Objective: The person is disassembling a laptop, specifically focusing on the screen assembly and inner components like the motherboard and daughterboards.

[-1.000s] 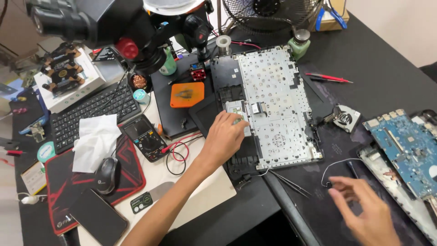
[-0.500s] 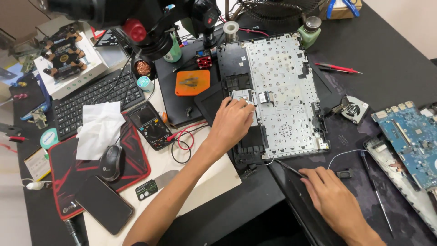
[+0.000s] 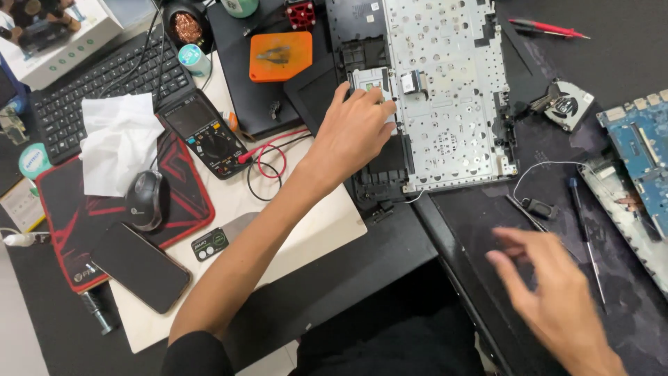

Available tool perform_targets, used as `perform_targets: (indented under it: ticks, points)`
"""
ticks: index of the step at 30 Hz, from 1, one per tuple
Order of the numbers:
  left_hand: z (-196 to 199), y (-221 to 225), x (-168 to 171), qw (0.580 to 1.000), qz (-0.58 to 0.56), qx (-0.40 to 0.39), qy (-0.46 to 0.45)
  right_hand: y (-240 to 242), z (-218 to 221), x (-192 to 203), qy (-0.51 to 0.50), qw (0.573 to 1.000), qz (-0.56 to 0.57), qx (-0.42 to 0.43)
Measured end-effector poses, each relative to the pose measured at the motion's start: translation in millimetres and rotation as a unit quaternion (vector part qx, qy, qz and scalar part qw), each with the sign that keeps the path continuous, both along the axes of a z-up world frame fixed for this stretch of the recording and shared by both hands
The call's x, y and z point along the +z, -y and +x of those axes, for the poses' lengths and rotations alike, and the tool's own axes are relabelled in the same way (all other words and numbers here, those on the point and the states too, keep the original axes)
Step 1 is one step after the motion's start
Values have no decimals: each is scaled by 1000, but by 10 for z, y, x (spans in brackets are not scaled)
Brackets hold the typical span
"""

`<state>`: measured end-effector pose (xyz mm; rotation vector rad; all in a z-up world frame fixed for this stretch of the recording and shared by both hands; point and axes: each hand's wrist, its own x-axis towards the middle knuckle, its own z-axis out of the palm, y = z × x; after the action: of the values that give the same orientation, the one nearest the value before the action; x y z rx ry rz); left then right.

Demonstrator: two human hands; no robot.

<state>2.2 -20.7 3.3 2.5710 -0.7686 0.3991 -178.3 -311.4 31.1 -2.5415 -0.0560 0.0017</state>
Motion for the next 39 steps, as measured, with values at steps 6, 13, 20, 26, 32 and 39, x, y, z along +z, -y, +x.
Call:
perform_targets:
  ticks: [6,13,20,26,32,39]
  points:
    - [419,-8,379,997,6,-24,-73,-391,227,-269,-295,837,455,73]
    - [1401,199,271,997,-55,42,23,-464,504,-316,-327,700,635,-28]
    - [2010,346,-28,993,-13,113,28,-380,523,-556,-303,666,679,-63]
    - [2320,322,-327,987,-18,131,93,-332,578,-737,-322,645,689,-74]
    - [2346,306,-149,987,-72,124,72,-357,536,-775,-325,638,690,-108]
    - [2450,207,-291,973,-196,122,-18,-343,458,-853,-305,612,726,-79]
